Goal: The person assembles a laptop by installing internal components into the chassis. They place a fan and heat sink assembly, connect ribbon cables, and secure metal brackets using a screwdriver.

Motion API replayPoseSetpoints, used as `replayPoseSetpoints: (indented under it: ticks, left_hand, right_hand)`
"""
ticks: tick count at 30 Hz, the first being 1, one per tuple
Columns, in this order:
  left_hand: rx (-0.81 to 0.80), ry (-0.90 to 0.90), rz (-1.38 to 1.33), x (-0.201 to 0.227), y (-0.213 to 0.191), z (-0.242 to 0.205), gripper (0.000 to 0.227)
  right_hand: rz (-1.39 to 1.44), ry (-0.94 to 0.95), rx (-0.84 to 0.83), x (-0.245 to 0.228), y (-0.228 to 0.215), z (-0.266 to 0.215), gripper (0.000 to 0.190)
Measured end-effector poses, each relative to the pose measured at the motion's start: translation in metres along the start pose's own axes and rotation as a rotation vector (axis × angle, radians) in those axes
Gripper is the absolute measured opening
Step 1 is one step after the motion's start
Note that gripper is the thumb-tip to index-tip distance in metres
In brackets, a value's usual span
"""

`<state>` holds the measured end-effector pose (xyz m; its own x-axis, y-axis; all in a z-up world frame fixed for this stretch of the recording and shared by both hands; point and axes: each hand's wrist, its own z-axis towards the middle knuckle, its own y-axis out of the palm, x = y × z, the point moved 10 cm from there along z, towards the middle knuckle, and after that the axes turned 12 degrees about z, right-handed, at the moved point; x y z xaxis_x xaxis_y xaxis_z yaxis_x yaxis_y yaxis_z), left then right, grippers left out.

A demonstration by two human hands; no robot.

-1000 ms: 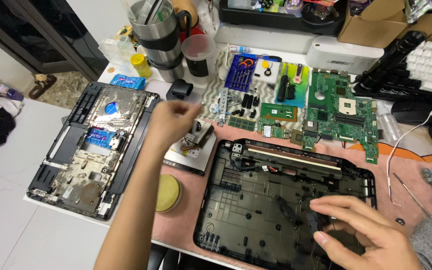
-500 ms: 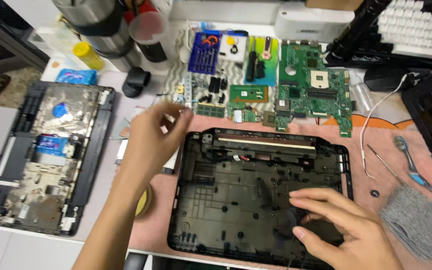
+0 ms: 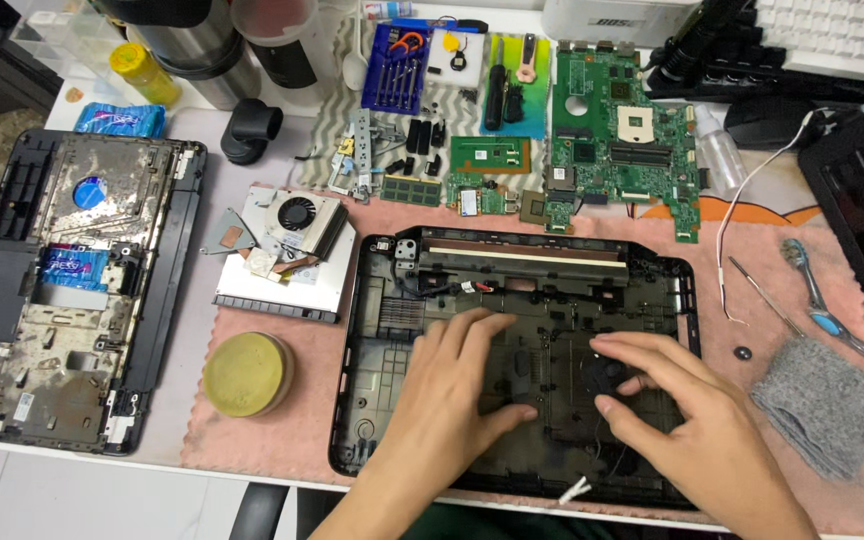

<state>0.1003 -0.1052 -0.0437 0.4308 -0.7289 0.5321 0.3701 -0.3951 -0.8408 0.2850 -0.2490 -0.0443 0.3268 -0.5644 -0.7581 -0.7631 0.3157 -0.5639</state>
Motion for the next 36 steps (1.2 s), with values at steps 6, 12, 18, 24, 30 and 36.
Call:
replayPoseSetpoints:
  ticks: [6,12,18,24,30,36]
  left_hand:
    - [-0.003,0.062,0.057,0.005,0.011,0.006,0.086]
    - [0.071,0.117,-0.08,0.011,-0.019,0.005,0.076]
    - [0.255,0.108,-0.255,0.011,-0.059,-0.011,0.068]
    - [0.214,0.135,-0.453,0.014,-0.073,-0.019,0.069]
    - [0.14,0.162,-0.65,0.02,-0.08,-0.018,0.063]
    - [0.127,0.08,-0.689,0.012,-0.078,-0.021,0.047]
  right_hand:
    - [-0.017,-0.038,-0.016,0.005,0.007,0.0,0.058]
    - [0.004,0.023,-0.049,0.011,0.008,-0.002,0.062]
    - [0.042,-0.181,0.02,-0.014,-0.005,-0.006,0.075]
    - [0.434,-0.037,-0.097,-0.016,0.006,-0.007,0.07]
    - [0.606,0.032,-0.162,-0.02,0.022,-0.005,0.058]
    - [0.665,0.064,-0.203,-0.029,0.039,-0.007,0.061]
